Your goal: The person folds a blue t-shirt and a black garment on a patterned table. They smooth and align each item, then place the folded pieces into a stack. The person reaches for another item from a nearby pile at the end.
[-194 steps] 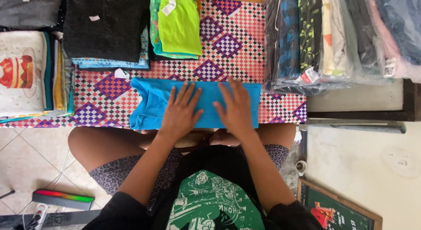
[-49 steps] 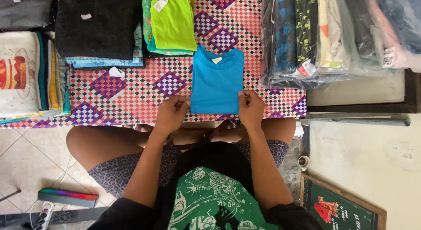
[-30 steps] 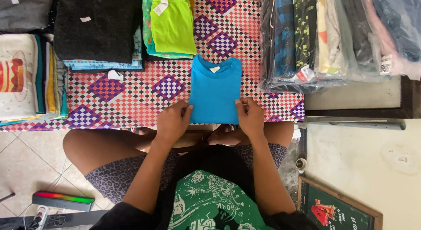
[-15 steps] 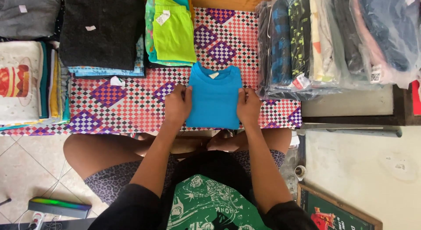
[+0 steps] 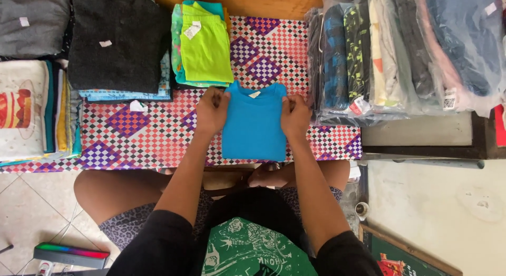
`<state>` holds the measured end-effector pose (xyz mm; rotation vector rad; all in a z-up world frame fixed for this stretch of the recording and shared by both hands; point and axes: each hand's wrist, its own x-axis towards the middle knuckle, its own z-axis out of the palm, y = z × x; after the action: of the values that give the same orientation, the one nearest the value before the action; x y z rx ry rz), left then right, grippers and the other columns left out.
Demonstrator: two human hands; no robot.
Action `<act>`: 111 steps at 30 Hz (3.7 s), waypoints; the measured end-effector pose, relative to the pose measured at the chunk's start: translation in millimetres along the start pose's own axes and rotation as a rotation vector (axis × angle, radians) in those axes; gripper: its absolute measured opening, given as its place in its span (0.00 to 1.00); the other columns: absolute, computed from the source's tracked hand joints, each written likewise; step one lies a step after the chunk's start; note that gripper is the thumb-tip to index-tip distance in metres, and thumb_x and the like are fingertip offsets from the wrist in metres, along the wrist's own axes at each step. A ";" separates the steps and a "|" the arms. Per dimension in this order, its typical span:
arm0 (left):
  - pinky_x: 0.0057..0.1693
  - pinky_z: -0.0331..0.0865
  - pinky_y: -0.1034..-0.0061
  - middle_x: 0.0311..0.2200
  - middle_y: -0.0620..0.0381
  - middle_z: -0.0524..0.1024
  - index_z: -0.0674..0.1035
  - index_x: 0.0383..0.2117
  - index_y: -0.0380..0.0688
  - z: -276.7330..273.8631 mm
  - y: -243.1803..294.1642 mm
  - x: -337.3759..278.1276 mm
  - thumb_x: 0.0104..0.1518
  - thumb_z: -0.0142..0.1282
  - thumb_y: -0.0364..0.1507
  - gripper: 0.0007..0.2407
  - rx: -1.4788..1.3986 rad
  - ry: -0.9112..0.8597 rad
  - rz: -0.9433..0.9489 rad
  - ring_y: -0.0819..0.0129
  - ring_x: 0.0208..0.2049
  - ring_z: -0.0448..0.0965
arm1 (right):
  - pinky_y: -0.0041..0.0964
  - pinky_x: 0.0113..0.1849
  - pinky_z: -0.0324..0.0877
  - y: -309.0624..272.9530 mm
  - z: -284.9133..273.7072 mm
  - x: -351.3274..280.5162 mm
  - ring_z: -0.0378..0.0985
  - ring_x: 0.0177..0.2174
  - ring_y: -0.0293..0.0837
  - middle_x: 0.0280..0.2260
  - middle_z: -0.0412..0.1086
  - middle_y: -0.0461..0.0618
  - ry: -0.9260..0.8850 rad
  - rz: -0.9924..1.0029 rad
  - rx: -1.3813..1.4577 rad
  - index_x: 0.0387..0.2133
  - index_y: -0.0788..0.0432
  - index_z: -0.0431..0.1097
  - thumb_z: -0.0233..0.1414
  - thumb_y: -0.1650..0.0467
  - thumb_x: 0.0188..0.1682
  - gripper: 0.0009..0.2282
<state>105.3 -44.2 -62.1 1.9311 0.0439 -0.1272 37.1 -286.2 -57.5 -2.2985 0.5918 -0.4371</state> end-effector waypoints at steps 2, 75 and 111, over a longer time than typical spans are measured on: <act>0.32 0.74 0.65 0.28 0.48 0.81 0.79 0.36 0.42 -2.4 29.5 -16.0 0.66 0.54 0.33 0.08 0.069 0.015 0.057 0.55 0.27 0.82 | 0.40 0.30 0.71 -1.9 -1.1 0.5 0.80 0.24 0.47 0.20 0.74 0.46 -0.003 0.000 -0.009 0.35 0.58 0.75 0.53 0.68 0.56 0.07; 0.74 0.37 0.46 0.74 0.51 0.48 0.54 0.74 0.54 27.9 6.0 -99.2 0.71 0.28 0.50 0.28 0.824 0.013 0.657 0.56 0.74 0.48 | 0.58 0.67 0.36 -19.3 1.6 -82.9 0.39 0.70 0.54 0.73 0.39 0.51 -0.159 -0.406 -0.247 0.72 0.52 0.48 0.41 0.56 0.62 0.27; 0.49 0.80 0.57 0.60 0.43 0.71 0.59 0.67 0.47 -324.8 95.5 71.8 0.66 0.47 0.34 0.23 -0.078 -0.071 0.497 0.47 0.53 0.79 | 0.58 0.66 0.55 -346.7 111.4 -20.3 0.54 0.68 0.59 0.69 0.52 0.60 -0.276 -0.467 0.547 0.66 0.55 0.53 0.51 0.53 0.54 0.31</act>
<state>207.4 222.8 132.8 1.8037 -0.4687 0.1366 171.4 8.8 109.6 -1.8967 -0.1966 -0.4228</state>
